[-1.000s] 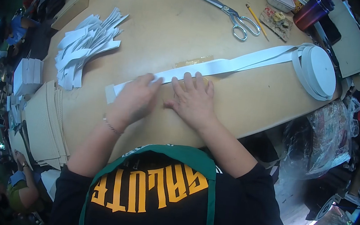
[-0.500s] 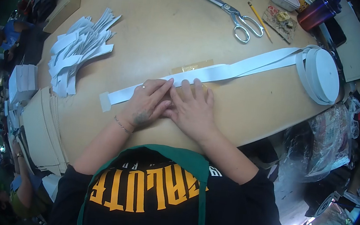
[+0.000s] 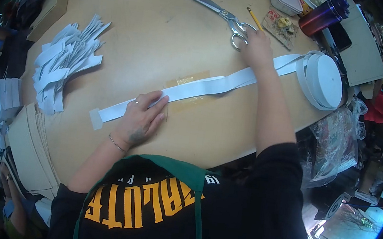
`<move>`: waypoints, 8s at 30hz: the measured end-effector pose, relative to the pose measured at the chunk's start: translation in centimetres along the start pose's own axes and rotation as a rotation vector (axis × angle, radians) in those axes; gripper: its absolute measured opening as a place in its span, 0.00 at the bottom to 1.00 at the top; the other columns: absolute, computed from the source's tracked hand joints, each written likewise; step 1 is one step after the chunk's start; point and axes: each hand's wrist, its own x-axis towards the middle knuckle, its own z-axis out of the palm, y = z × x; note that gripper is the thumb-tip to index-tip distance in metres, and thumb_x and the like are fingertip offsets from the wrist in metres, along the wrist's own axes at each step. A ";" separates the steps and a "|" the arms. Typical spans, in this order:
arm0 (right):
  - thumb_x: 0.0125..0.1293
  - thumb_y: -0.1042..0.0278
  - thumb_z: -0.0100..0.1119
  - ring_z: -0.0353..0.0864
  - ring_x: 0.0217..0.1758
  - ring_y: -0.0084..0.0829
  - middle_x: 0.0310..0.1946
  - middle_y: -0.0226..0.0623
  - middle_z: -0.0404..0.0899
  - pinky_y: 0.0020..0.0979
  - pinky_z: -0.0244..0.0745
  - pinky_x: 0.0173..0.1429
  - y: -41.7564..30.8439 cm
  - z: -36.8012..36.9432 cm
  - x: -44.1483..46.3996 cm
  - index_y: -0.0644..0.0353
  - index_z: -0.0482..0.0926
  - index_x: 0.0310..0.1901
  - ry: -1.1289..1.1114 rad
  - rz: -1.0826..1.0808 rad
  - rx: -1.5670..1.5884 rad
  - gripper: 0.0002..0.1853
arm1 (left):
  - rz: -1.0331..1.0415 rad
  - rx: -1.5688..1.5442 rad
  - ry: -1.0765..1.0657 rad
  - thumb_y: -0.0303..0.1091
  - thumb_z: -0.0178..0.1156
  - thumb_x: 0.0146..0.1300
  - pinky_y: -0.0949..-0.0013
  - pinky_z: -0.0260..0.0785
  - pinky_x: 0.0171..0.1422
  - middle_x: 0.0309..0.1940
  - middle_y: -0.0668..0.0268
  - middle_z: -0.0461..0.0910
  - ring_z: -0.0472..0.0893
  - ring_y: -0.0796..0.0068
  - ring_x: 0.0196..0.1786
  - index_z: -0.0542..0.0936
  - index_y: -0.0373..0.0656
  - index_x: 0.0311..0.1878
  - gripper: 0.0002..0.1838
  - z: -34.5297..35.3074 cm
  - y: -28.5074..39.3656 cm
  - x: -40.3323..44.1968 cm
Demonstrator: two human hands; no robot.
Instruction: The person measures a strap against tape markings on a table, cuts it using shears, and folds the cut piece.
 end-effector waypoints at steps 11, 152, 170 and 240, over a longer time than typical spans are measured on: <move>0.56 0.61 0.59 0.81 0.27 0.38 0.26 0.44 0.81 0.37 0.75 0.36 -1.7 -1.7 5.4 0.66 0.80 0.34 -0.471 0.092 -0.240 0.14 | -0.030 -0.113 -0.003 0.34 0.59 0.57 0.62 0.70 0.48 0.52 0.57 0.72 0.76 0.62 0.50 0.76 0.38 0.54 0.20 -0.1 -0.3 0.0; 0.50 0.58 0.68 0.63 0.62 0.39 0.52 0.33 0.73 0.44 0.59 0.66 -8.8 -5.6 -10.9 0.49 0.75 0.55 -0.295 -0.566 0.449 0.27 | -0.520 0.474 0.079 0.35 0.59 0.62 0.66 0.68 0.39 0.31 0.58 0.78 0.76 0.58 0.34 0.76 0.38 0.36 0.09 -23.6 -10.6 -4.7; 0.50 0.63 0.68 0.68 0.52 0.37 0.39 0.31 0.76 0.36 0.65 0.55 -7.5 -0.6 -9.1 0.55 0.78 0.32 -0.439 -0.479 0.332 0.11 | -0.172 -0.052 0.136 0.42 0.66 0.54 0.58 0.68 0.50 0.42 0.56 0.77 0.75 0.54 0.45 0.76 0.40 0.50 0.23 1.9 4.0 4.1; 0.47 0.62 0.70 0.59 0.68 0.46 0.64 0.44 0.61 0.46 0.59 0.65 26.8 -7.8 -11.7 0.52 0.61 0.65 0.258 -0.334 -0.377 0.42 | -0.686 -0.563 -0.040 0.33 0.61 0.60 0.75 0.59 0.30 0.20 0.70 0.68 0.67 0.82 0.27 0.78 0.36 0.29 0.09 -8.4 -1.9 -14.2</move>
